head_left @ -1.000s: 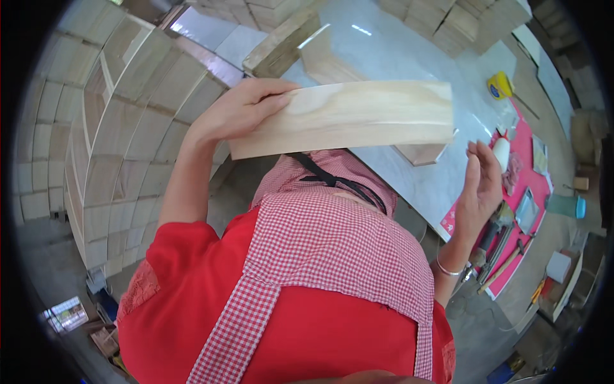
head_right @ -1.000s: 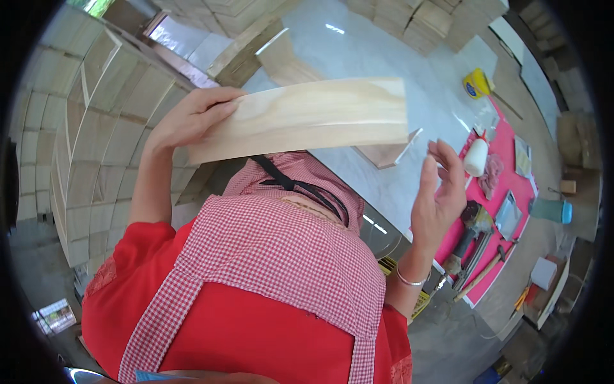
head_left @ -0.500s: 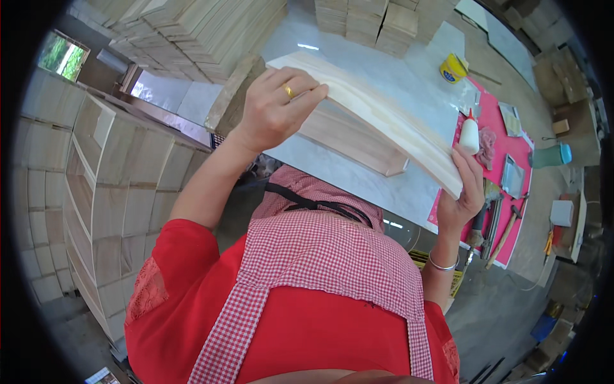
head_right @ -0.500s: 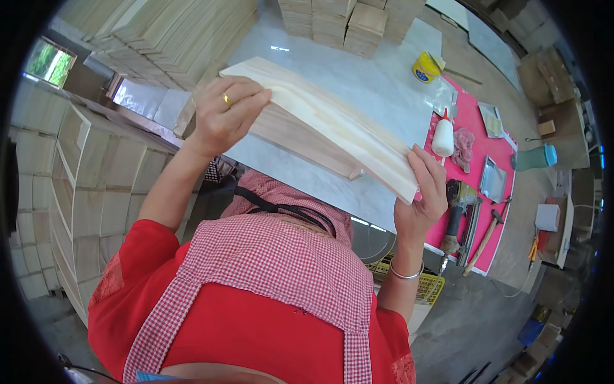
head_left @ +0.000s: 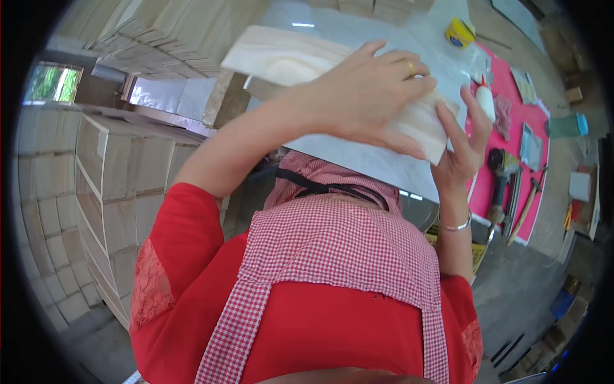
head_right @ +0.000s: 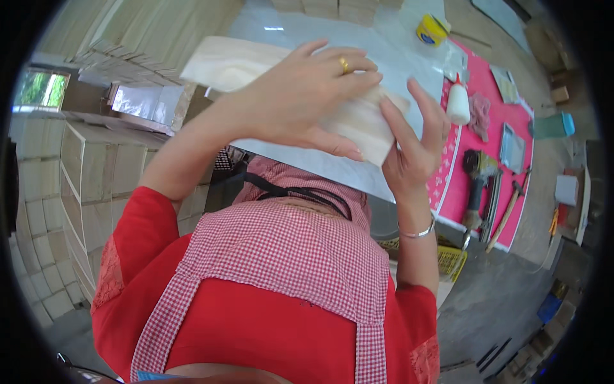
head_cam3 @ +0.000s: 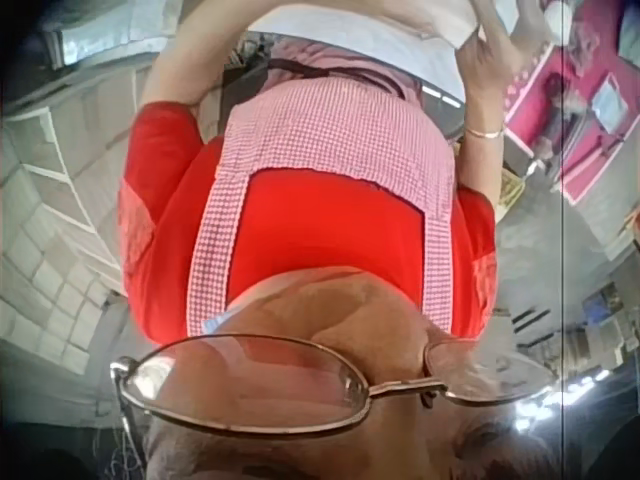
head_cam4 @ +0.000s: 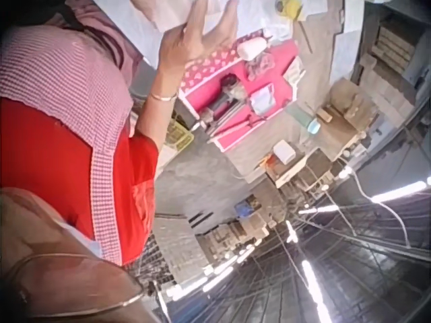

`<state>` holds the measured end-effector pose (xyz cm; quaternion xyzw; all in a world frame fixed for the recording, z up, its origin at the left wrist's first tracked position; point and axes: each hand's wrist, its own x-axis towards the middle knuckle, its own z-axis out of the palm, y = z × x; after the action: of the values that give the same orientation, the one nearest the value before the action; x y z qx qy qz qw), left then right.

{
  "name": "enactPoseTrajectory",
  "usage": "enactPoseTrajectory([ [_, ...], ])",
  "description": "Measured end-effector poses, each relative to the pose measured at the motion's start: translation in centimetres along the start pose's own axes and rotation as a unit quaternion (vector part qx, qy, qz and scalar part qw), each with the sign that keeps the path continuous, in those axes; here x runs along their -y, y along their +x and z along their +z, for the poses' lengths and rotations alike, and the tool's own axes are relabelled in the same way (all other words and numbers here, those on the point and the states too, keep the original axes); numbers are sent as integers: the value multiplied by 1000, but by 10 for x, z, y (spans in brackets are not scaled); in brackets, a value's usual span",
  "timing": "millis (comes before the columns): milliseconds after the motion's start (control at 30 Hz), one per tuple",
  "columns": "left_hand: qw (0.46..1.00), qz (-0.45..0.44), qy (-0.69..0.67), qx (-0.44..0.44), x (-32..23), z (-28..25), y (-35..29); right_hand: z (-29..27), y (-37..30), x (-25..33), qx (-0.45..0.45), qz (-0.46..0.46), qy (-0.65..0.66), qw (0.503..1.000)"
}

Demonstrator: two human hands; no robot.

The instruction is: Assembling wooden box components using wood glue and a pneumatic stapler.

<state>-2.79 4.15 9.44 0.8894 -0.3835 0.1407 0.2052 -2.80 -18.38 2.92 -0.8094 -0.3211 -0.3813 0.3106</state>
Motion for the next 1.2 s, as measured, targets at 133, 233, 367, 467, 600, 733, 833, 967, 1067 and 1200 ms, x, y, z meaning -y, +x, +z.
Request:
enactPoseTrajectory([
  [133,995,24,-48,89,4,-6,31,8,9,-5,-35,17,28,999],
  [233,991,10,-70,115,2,-4,39,9,10,-10,-46,12,20,999],
  [367,991,-24,-83,101,-6,7,50,14,11,-20,-49,12,47,998],
  [467,993,-17,-84,79,-15,14,61,6,2,-22,-6,36,38,999],
  [600,977,-95,-85,171,-24,19,75,-4,-9,-31,28,48,49,997],
  [733,989,-54,-83,113,-22,26,79,29,-1,-53,-189,-64,288,936],
  [833,991,-49,-82,88,-11,25,75,11,-29,-56,-176,-6,344,922],
  [967,993,-54,-65,78,-2,29,58,-17,-75,-39,110,252,248,929],
  [1067,992,-56,-69,86,1,37,46,-6,-86,-32,164,300,300,891],
  [1200,989,-76,-64,108,2,45,35,11,-83,-30,142,314,310,886],
])
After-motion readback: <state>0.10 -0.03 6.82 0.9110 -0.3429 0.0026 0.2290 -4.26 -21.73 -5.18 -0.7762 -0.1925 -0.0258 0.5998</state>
